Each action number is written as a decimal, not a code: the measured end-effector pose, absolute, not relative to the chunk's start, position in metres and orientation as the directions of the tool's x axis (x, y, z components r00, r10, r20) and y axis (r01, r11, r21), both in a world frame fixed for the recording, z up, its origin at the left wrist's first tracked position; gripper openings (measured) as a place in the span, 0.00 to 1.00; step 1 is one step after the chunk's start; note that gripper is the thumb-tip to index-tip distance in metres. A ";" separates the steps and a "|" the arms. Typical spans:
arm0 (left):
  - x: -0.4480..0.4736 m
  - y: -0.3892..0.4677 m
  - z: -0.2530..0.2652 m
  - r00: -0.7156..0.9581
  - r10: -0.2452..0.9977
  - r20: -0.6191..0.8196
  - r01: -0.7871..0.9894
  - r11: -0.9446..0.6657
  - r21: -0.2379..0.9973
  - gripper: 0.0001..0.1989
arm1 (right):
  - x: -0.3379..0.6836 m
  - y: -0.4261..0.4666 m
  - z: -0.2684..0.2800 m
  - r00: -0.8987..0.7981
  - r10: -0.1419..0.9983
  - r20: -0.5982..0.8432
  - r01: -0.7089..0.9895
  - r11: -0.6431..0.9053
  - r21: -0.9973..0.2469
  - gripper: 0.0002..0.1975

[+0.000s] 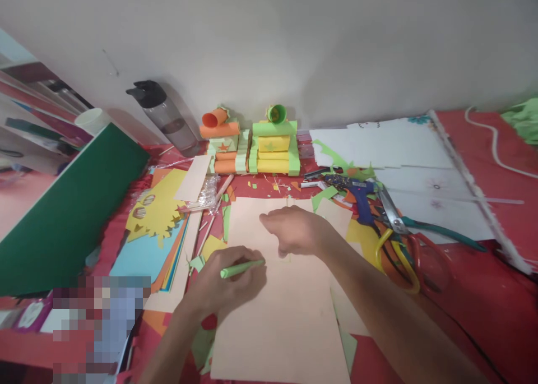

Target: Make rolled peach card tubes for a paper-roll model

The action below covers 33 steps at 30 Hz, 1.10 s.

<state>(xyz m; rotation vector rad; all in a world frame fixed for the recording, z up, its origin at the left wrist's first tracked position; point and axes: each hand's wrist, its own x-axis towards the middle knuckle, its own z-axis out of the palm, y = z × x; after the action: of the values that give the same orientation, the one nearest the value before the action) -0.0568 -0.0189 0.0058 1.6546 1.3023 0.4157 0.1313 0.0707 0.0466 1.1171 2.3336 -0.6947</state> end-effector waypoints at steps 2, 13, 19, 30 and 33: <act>-0.065 -0.019 0.006 0.338 0.890 -0.305 0.580 0.059 0.813 0.09 | 0.132 0.071 0.046 -0.570 0.573 -0.589 0.803 0.542 -0.249 0.21; -0.129 -0.023 0.020 0.221 0.926 -0.307 0.712 0.062 0.699 0.11 | 0.133 0.070 0.043 -0.579 0.576 -0.578 0.801 0.534 -0.270 0.20; -0.137 -0.027 0.022 0.146 0.953 -0.267 0.727 0.080 0.682 0.13 | 0.134 0.069 0.042 -0.577 0.585 -0.570 0.805 0.527 -0.273 0.19; -0.102 -0.026 0.005 0.260 0.925 -0.278 0.658 0.041 0.751 0.10 | 0.133 0.070 0.043 -0.568 0.588 -0.576 0.811 0.517 -0.273 0.19; -0.104 -0.025 0.006 0.249 0.923 -0.294 0.662 0.060 0.747 0.10 | 0.133 0.071 0.043 -0.573 0.577 -0.582 0.807 0.521 -0.278 0.20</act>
<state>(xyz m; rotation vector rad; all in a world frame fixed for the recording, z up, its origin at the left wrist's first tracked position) -0.1040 -0.0250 0.0064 1.6731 1.4853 0.3870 0.1325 0.0708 0.0426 1.1356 2.3449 -0.7445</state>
